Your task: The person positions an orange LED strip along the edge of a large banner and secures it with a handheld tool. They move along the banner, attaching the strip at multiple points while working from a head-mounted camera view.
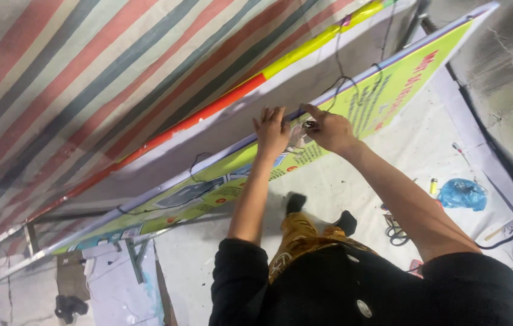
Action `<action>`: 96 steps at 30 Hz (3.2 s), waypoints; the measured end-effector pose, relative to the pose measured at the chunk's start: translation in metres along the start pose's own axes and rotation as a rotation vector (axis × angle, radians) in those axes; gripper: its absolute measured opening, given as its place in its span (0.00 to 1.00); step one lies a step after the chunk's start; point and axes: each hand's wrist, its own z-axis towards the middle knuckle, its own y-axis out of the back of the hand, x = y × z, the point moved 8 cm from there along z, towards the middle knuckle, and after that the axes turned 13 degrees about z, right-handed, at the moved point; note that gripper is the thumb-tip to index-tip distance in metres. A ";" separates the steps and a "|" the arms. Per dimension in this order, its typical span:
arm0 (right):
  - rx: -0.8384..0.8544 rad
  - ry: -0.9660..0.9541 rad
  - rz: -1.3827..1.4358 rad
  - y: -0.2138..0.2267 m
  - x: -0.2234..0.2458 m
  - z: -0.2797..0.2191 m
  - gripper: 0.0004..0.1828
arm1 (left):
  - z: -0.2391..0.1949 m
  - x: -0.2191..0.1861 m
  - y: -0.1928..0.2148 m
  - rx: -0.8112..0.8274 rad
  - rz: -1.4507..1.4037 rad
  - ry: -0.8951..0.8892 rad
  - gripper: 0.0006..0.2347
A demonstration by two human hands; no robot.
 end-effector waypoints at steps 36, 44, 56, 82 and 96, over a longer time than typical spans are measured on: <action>-0.048 0.228 -0.282 -0.258 0.211 0.031 0.21 | -0.068 0.447 0.097 -0.422 0.471 -0.176 0.20; -0.093 0.267 -0.362 -0.269 0.213 0.030 0.08 | -0.072 0.435 0.109 -0.378 0.596 -0.236 0.25; 0.079 -0.066 -0.295 -0.275 0.196 0.045 0.21 | -0.075 0.434 0.113 -0.299 0.538 -0.421 0.28; -0.383 -0.644 0.968 -0.424 0.322 0.111 0.10 | -0.151 0.577 0.157 -0.319 0.443 -0.359 0.11; -0.285 -0.668 1.359 -0.457 0.272 0.128 0.11 | -0.161 0.583 0.178 -0.270 0.276 -0.197 0.25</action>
